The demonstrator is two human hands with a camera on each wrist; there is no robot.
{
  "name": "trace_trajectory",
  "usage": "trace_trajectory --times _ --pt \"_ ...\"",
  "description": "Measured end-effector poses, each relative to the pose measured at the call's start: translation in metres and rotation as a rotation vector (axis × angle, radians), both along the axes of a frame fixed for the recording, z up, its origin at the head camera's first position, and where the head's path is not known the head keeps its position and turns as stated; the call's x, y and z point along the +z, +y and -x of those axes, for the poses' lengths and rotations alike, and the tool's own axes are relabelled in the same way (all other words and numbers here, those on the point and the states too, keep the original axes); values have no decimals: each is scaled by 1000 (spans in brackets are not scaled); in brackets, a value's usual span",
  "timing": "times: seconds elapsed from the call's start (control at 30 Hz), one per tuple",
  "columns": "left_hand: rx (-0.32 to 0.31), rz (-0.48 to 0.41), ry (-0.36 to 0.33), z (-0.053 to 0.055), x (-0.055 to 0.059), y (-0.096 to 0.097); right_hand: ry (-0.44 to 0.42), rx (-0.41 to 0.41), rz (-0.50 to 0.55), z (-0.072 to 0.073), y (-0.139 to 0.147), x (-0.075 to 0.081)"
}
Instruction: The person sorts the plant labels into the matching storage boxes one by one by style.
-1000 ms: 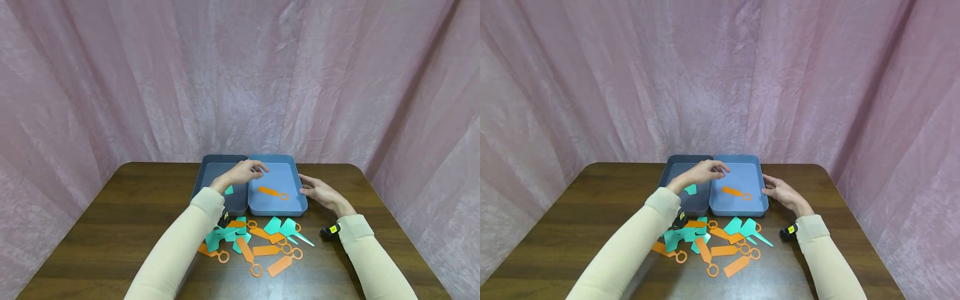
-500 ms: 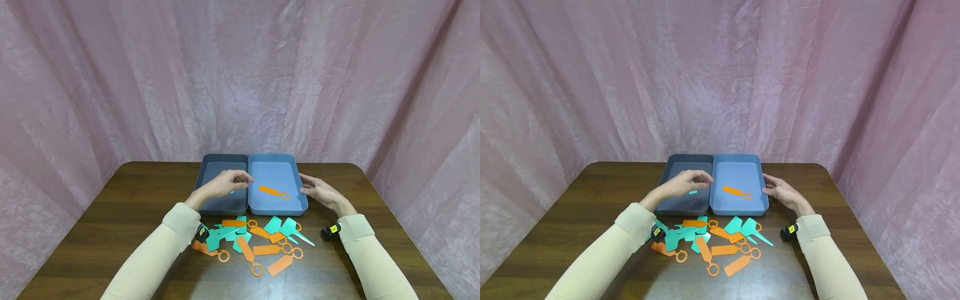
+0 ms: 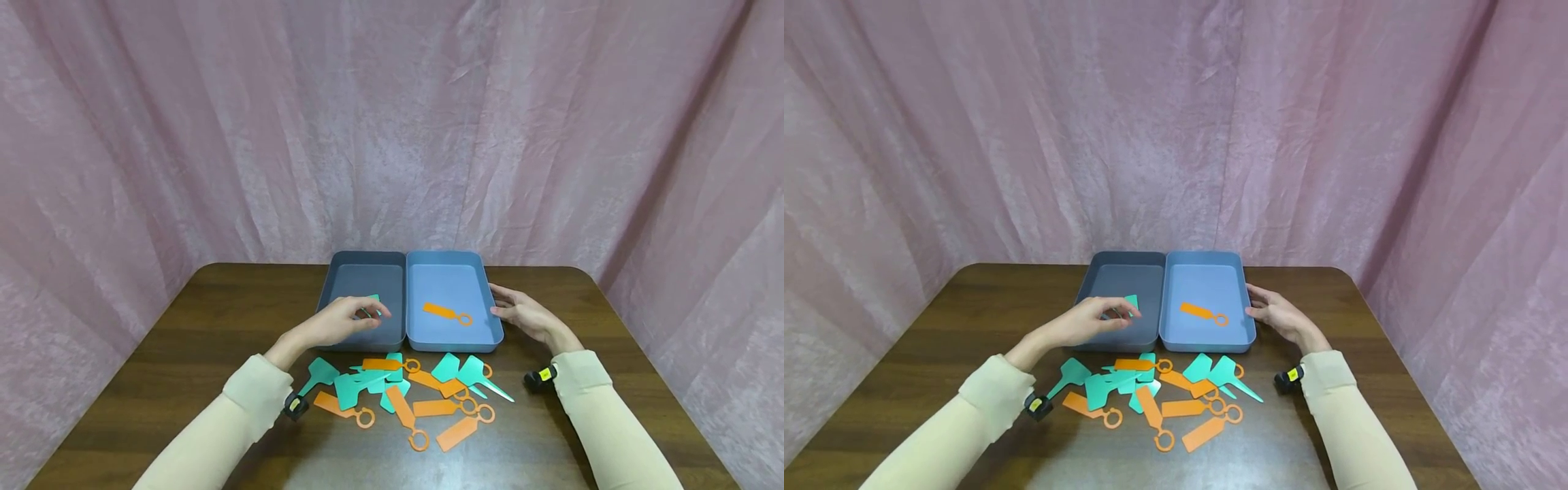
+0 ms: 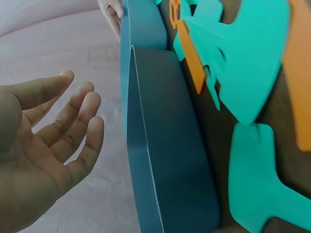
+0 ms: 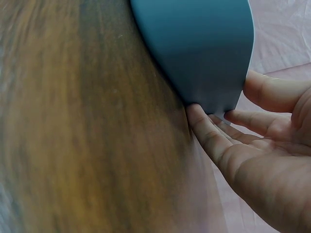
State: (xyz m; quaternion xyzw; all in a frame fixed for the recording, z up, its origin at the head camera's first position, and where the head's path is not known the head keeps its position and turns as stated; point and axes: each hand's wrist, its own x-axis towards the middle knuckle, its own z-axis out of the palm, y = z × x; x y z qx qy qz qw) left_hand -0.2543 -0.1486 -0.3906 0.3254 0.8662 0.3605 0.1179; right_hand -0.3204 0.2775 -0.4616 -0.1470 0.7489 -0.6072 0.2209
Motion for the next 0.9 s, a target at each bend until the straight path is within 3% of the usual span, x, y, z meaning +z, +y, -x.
trace_trajectory --times 0.4,0.57,0.77,0.9 --pt "40 12 -22 -35 -13 -35 -5 1 14 2 -2 0" --pt "10 7 -65 -47 -20 -43 -6 4 16 1 -2 1" --pt "-2 71 13 -54 -28 -49 -12 -8 10 -1 -1 0" --pt "13 109 15 -56 -31 -49 -12 -21 4 -1 -1 1"
